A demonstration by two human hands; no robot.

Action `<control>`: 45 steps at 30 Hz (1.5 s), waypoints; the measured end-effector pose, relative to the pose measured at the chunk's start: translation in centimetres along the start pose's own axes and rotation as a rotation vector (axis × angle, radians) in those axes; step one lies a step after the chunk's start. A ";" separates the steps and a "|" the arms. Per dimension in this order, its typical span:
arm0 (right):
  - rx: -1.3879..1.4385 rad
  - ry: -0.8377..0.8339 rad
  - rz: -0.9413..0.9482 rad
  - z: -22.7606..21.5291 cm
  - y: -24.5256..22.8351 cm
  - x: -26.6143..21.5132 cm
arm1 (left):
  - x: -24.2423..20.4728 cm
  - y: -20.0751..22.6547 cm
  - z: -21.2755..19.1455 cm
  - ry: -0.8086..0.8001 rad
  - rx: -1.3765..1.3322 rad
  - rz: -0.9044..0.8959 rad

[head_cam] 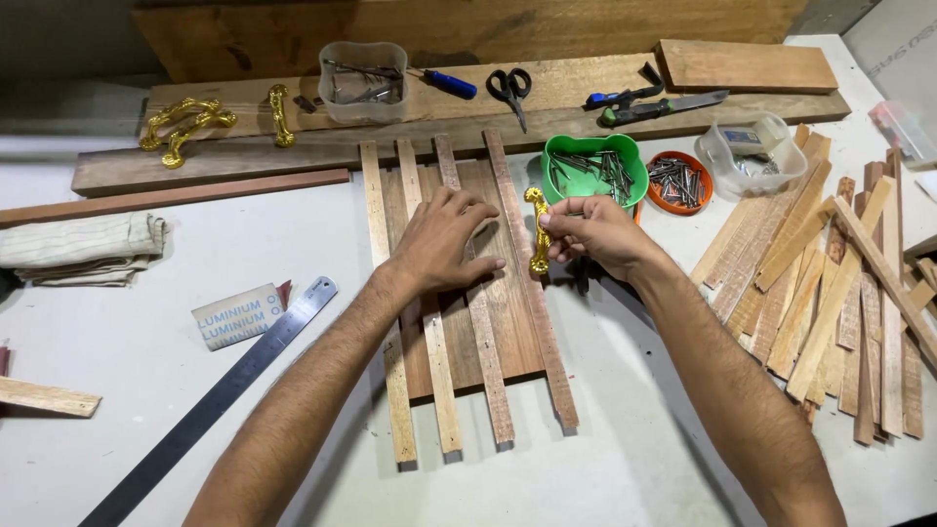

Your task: The person arranges thin wooden slats on a board, hammers nails to fasten the slats, and positions gold-colored handles on the assembly. They pick nails from bowls, measure with a steel ruler, and press the handles into place while hammering.

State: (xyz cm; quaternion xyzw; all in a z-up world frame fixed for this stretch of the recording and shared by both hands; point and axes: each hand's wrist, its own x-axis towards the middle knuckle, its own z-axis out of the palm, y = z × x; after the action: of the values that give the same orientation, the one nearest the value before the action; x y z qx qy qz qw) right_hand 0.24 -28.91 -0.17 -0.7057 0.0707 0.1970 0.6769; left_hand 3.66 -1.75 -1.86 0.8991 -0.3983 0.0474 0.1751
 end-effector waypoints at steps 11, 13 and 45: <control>0.061 -0.047 0.042 1.2 2.0 0.8 | -0.4 0.9 -0.5 -0.036 -0.043 -0.107; 0.030 -0.046 0.047 1.4 1.9 0.6 | -0.3 0.8 -0.1 -0.041 -0.048 -0.111; -0.200 -0.032 -0.021 1.3 0.7 -0.7 | 0.5 2.6 0.6 -0.097 0.046 -0.236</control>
State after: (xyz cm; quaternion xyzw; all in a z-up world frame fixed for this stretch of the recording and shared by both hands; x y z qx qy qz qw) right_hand -0.84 -27.79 -0.56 -0.7671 0.0327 0.2072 0.6063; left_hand 2.04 -3.91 -1.63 0.9449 -0.2963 -0.0079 0.1392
